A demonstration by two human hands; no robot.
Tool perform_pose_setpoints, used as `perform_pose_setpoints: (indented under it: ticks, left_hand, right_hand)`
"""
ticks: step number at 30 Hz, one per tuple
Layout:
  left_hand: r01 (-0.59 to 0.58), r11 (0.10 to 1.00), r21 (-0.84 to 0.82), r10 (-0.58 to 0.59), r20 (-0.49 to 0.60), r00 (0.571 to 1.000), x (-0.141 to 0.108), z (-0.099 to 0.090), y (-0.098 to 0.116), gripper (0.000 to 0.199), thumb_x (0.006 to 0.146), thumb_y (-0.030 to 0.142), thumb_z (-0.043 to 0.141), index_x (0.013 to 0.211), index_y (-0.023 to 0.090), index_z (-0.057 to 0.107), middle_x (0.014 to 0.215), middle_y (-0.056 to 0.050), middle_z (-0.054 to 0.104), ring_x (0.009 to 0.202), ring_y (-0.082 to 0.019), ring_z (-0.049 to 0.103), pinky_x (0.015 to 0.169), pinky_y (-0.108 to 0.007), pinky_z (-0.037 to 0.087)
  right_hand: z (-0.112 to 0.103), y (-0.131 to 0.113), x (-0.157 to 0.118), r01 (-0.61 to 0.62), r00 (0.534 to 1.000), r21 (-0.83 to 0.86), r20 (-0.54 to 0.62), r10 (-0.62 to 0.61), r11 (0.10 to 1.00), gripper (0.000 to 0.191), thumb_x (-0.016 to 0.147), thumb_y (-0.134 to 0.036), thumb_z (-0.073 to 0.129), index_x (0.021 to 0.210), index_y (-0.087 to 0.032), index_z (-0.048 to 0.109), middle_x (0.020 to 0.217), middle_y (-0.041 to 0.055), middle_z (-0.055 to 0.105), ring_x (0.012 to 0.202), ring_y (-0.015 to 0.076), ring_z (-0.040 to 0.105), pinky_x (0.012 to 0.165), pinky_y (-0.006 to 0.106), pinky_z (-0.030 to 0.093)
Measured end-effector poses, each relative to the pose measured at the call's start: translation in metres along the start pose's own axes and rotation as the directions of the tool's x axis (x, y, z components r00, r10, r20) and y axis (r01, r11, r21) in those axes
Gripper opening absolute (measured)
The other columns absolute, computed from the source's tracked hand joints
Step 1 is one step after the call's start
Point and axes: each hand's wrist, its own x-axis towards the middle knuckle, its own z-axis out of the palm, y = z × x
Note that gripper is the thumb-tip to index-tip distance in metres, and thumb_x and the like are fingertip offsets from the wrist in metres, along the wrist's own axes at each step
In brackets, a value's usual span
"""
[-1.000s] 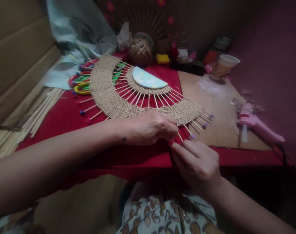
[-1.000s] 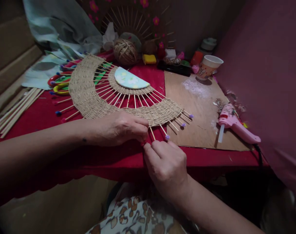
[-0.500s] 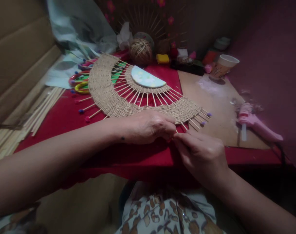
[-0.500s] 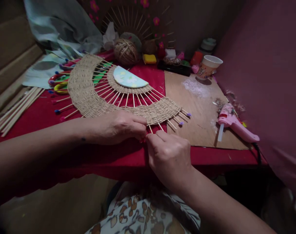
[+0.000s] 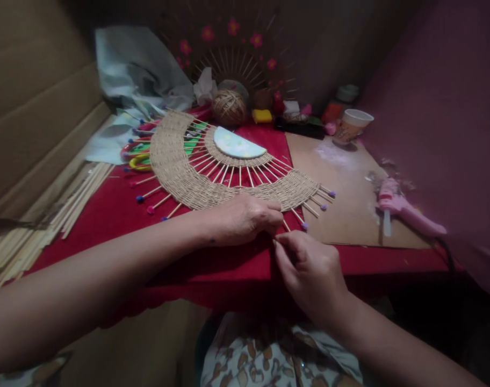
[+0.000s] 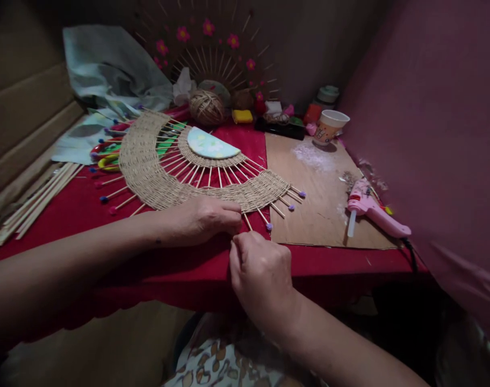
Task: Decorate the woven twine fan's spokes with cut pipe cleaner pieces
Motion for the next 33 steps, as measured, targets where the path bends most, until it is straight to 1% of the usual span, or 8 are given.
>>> perform_pose_setpoints:
  ticks: [5, 8, 10, 16, 21, 25, 28, 33]
  left_hand:
    - [0.012, 1.000, -0.010, -0.012, -0.025, 1.000, 0.002, 0.003, 0.001, 0.022, 0.087, 0.013, 0.047, 0.066, 0.014, 0.056, 0.070, 0.001, 0.050, 0.059, -0.007, 0.044, 0.052, -0.021, 0.031]
    - [0.004, 0.999, -0.036, -0.006, -0.038, 0.999, 0.002, 0.004, 0.000, 0.024, 0.087, 0.013, 0.047, 0.064, 0.013, 0.055, 0.068, 0.002, 0.048, 0.057, -0.007, 0.042, 0.051, -0.021, 0.031]
    - [-0.006, 0.999, -0.051, 0.003, -0.046, 0.999, 0.002, 0.004, 0.000, 0.025, 0.087, 0.014, 0.047, 0.064, 0.014, 0.055, 0.068, 0.002, 0.048, 0.058, -0.007, 0.042, 0.052, -0.021, 0.032]
    - [-0.003, 0.996, -0.092, -0.002, -0.050, 0.999, 0.001, 0.000, 0.001, 0.023, 0.087, 0.014, 0.047, 0.067, 0.014, 0.057, 0.070, 0.001, 0.049, 0.059, -0.008, 0.044, 0.054, -0.020, 0.035]
    - [0.021, 0.987, -0.158, -0.033, -0.077, 0.996, 0.002, -0.009, 0.003, 0.018, 0.088, 0.014, 0.048, 0.074, 0.014, 0.059, 0.073, 0.000, 0.054, 0.065, -0.009, 0.049, 0.060, -0.020, 0.038]
    - [0.011, 0.984, -0.179, -0.026, -0.086, 0.996, 0.003, -0.012, 0.002, 0.017, 0.088, 0.013, 0.048, 0.075, 0.014, 0.059, 0.076, -0.001, 0.056, 0.070, -0.010, 0.051, 0.065, -0.021, 0.040]
    - [0.019, 0.982, -0.185, -0.035, -0.083, 0.996, 0.005, -0.015, 0.002, 0.017, 0.088, 0.013, 0.049, 0.074, 0.014, 0.059, 0.074, -0.001, 0.055, 0.069, -0.010, 0.050, 0.064, -0.021, 0.040]
    - [0.061, 0.967, -0.248, -0.084, -0.084, 0.993, 0.008, -0.027, 0.002, 0.016, 0.088, 0.015, 0.050, 0.075, 0.014, 0.059, 0.077, -0.001, 0.057, 0.075, -0.010, 0.052, 0.070, -0.022, 0.041]
  right_hand:
    - [0.007, -0.006, -0.010, 0.185, 0.978, -0.312, -0.036, -0.206, 0.932, 0.019, 0.083, -0.006, 0.049, 0.072, -0.010, 0.064, 0.052, 0.0033, 0.055, 0.047, 0.0145, 0.050, 0.048, 0.029, 0.035]
    - [0.007, -0.011, -0.010, 0.282, 0.949, -0.491, 0.014, -0.316, 0.824, 0.021, 0.081, -0.003, 0.046, 0.074, -0.009, 0.065, 0.049, 0.0031, 0.051, 0.045, 0.0158, 0.043, 0.047, 0.032, 0.029]
    - [0.005, -0.013, -0.008, 0.341, 0.931, -0.521, 0.072, -0.357, 0.783, 0.025, 0.080, -0.001, 0.043, 0.072, -0.010, 0.065, 0.051, 0.0045, 0.051, 0.046, 0.0162, 0.043, 0.048, 0.033, 0.028]
    - [-0.002, -0.007, 0.001, 0.481, 0.871, -0.432, 0.139, -0.471, 0.763, 0.031, 0.082, -0.004, 0.041, 0.058, -0.016, 0.056, 0.052, 0.0046, 0.049, 0.049, 0.0156, 0.041, 0.050, 0.033, 0.028]
    - [-0.010, 0.016, 0.002, 0.536, 0.837, -0.335, 0.088, -0.541, 0.775, 0.019, 0.085, -0.006, 0.046, 0.090, -0.007, 0.064, 0.057, 0.0022, 0.052, 0.053, 0.0144, 0.044, 0.052, 0.032, 0.033]
    - [-0.016, 0.035, 0.003, 0.575, 0.818, -0.165, 0.077, -0.570, 0.802, 0.024, 0.085, -0.008, 0.050, 0.107, -0.004, 0.060, 0.062, 0.0031, 0.057, 0.057, 0.0138, 0.048, 0.053, 0.029, 0.037]
    - [-0.018, 0.036, 0.009, 0.556, 0.830, -0.104, 0.039, -0.556, 0.824, 0.020, 0.084, -0.006, 0.051, 0.100, -0.004, 0.063, 0.064, 0.0056, 0.062, 0.059, 0.0143, 0.052, 0.054, 0.029, 0.042]
    - [-0.019, 0.029, 0.024, 0.401, 0.910, 0.003, -0.115, -0.398, 0.916, 0.014, 0.083, -0.006, 0.053, 0.078, -0.011, 0.065, 0.065, 0.0062, 0.065, 0.063, 0.0134, 0.059, 0.059, 0.026, 0.047]
